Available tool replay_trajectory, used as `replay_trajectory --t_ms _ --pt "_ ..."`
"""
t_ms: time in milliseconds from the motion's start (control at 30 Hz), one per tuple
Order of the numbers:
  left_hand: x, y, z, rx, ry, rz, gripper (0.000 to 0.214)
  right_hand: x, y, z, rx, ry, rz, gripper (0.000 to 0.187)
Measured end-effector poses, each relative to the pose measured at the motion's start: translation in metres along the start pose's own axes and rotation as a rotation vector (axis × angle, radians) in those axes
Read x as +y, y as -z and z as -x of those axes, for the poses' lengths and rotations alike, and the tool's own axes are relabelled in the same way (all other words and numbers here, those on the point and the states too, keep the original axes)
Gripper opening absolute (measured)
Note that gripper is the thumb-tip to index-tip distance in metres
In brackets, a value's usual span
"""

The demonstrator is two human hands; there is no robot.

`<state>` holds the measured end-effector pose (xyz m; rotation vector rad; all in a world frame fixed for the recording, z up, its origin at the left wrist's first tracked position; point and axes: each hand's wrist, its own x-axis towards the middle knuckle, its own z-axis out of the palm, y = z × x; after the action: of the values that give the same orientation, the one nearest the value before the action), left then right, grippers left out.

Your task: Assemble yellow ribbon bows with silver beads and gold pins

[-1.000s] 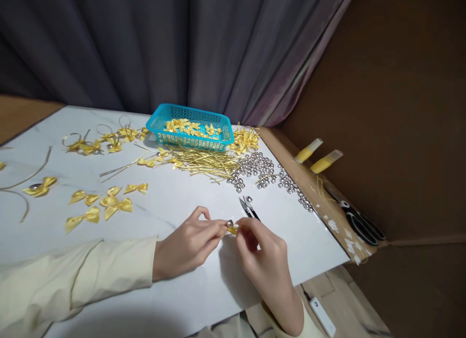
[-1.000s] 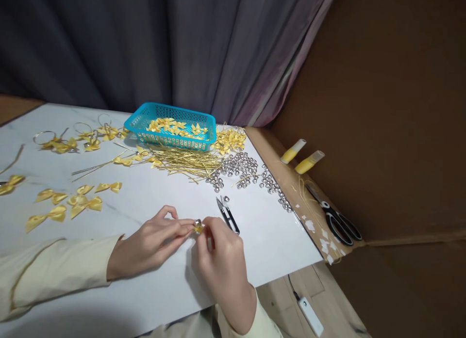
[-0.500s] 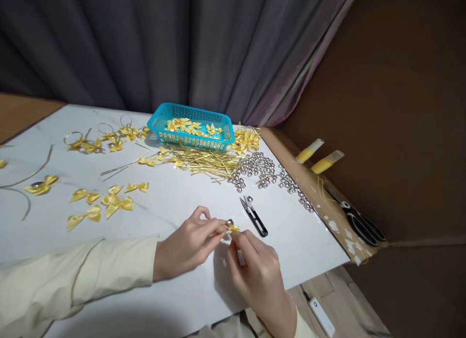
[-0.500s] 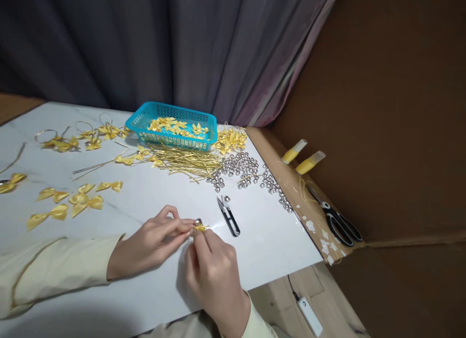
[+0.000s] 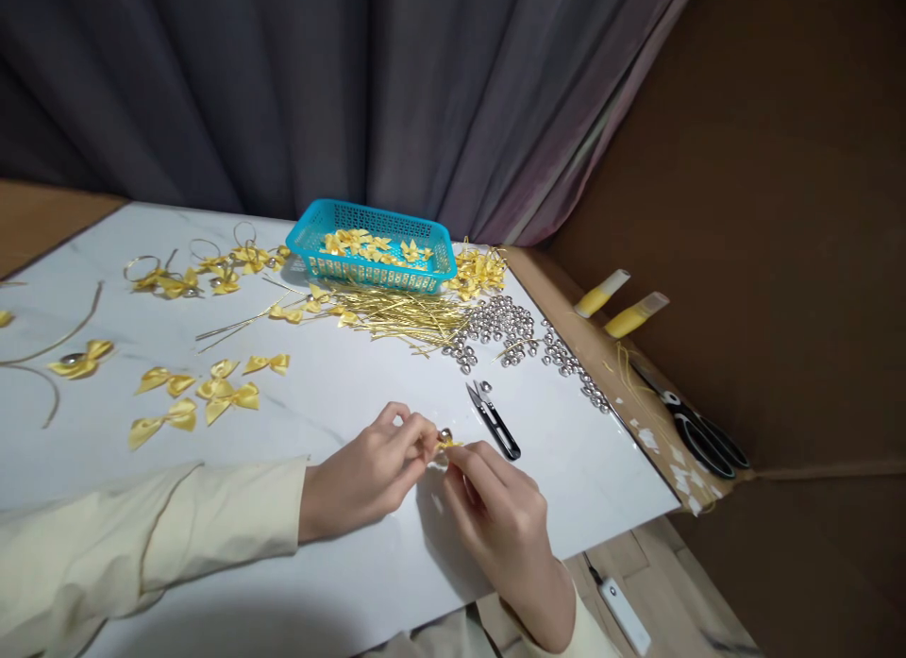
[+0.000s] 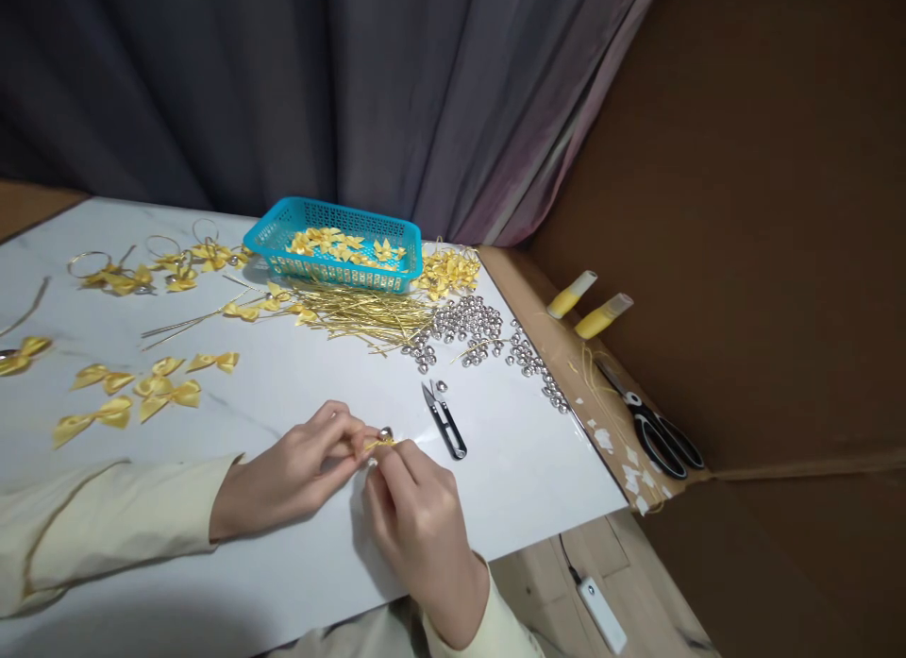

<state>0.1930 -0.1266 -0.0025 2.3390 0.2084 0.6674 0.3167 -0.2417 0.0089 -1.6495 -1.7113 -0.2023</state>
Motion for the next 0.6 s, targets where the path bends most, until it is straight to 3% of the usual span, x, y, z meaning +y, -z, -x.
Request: replay_trajectory --t_ms 100,233,467,600 --pt "-0.001 0.0 0.0 0.006 -0.163 -0.1 0.019 0.002 -0.002 0.001 0.021 -0.02 0.002 0.015" --pt "-0.004 -0.003 -0.001 0.025 -0.346 -0.185 0.022 0.004 -0.002 0.002 0.0 -0.155 -0.073 0.013" --pt "-0.006 -0.004 0.002 0.017 -0.414 -0.171 0.024 0.006 0.006 -0.003 -0.046 -0.344 -0.154 0.009" --pt "-0.006 -0.004 0.002 0.041 -0.373 -0.132 0.021 0.005 0.011 -0.004 -0.082 -0.392 -0.151 0.006"
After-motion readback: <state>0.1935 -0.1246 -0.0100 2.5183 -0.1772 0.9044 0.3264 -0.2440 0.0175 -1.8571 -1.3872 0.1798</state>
